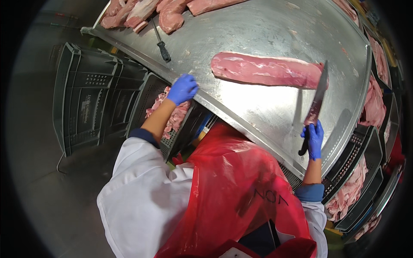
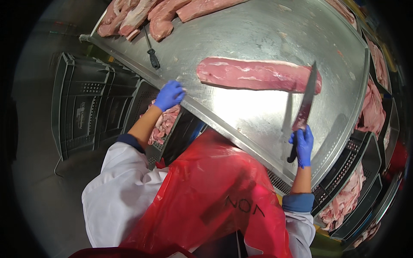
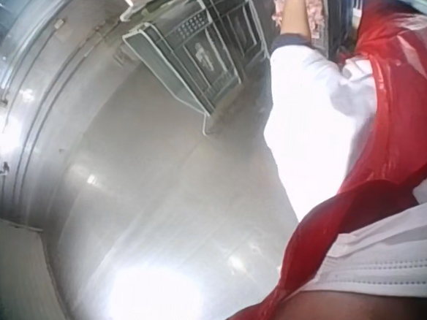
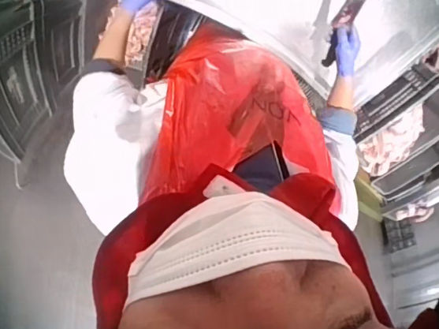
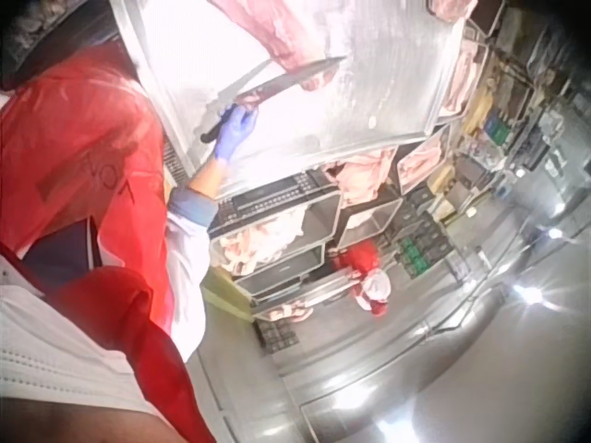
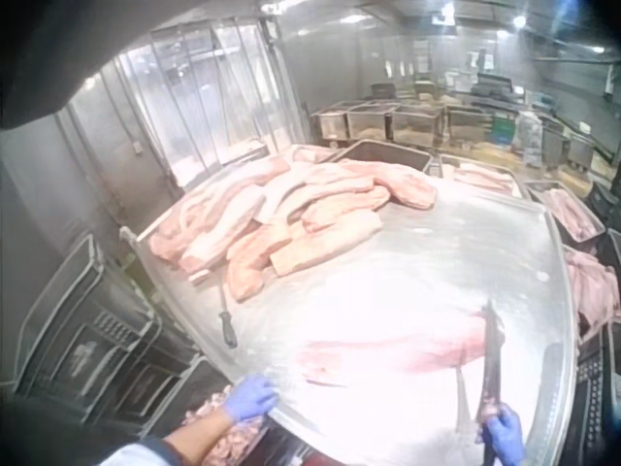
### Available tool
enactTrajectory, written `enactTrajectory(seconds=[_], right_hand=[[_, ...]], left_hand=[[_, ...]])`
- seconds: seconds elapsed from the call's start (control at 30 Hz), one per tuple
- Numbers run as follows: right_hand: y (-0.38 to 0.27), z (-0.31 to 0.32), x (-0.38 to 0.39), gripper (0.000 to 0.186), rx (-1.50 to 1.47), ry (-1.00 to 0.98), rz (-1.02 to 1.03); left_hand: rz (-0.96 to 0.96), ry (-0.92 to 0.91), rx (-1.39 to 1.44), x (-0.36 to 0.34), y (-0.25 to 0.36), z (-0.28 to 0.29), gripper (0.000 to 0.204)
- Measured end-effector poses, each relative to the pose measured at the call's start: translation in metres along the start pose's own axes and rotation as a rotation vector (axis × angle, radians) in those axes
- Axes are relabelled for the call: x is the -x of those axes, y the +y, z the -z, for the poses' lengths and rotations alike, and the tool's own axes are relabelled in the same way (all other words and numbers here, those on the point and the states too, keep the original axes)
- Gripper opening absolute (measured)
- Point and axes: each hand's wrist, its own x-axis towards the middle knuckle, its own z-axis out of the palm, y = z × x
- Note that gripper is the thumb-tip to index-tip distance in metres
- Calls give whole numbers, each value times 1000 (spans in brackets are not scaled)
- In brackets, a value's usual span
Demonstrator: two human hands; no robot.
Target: The person trims fat and connective tissue from large cuts of pork belly using a knife. They repeatedly slice along the meat, remove the trimmed pieces, and place them into a nearby bin while working on a stainless steel table.
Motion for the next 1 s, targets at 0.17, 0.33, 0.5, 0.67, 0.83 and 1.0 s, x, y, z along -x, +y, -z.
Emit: enactTrajectory(seconds=[0.17, 0.33, 0.5, 0.67, 0.83, 1.0], right_hand=[[-53, -164, -64, 54, 509, -303, 6], [-70, -284, -131, 75, 804, -540, 488], [-61, -268, -114, 76, 995, -587, 389], [-64, -242, -68, 76, 781, -460, 123], [-70, -289, -99, 72, 881, -453, 243], [-28, -209, 9, 73, 803, -578, -84]], left_hand=[[299, 351, -36, 76, -62, 11, 17], [472, 324, -28, 116, -104, -17, 24], [503, 327, -167, 147, -93, -14, 41], [548, 394, -3, 155, -90, -5, 38], [426, 428, 112, 123, -86, 5, 36], [398, 561, 135, 113, -67, 38, 25]])
